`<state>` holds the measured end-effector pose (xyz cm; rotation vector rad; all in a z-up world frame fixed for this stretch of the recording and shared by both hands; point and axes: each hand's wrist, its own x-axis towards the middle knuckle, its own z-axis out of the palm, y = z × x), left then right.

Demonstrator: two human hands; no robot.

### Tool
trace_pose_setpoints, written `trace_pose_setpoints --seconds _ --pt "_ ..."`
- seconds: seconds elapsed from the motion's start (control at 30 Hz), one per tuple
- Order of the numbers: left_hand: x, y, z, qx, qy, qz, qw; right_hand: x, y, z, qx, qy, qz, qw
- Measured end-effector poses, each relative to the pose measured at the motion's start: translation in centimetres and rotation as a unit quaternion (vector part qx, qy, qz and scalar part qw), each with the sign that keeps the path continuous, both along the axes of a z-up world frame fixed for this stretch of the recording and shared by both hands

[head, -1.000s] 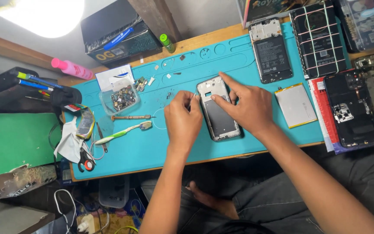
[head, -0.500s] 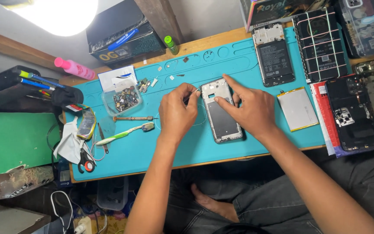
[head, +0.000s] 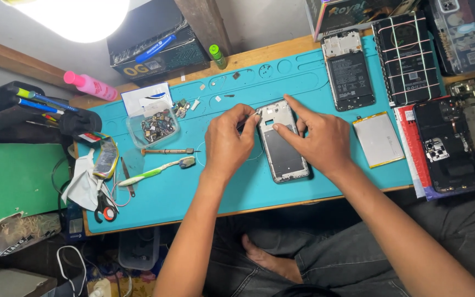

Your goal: Removing adhesive residue from the internal frame of a disassembled smartphone using a precision scraping tool.

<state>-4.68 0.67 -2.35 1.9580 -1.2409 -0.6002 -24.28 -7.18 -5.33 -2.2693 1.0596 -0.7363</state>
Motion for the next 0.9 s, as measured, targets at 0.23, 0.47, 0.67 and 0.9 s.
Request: trace_pose_setpoints --seconds 0.23,0.47,0.67,0.9 --pt "-0.9 1.1 0.5 0.020 -0.026 0.020 0.999 0.1 0.0 -0.1 0.002 0.001 -0.004 1.000" --pt "-3.5 5.6 0.5 0.056 0.013 0.000 0.998 0.1 0.2 -0.1 -0.006 -0.007 -0.006 1.000" --pt "-1.5 5.0 0.6 0.010 -0.084 -0.057 0.995 -0.1 0.1 -0.1 -0.013 -0.015 0.004 1.000" --pt "0.2 4.5 0.0 0.004 -0.117 -0.119 0.986 0.0 0.1 0.0 -0.013 -0.012 0.007 1.000"
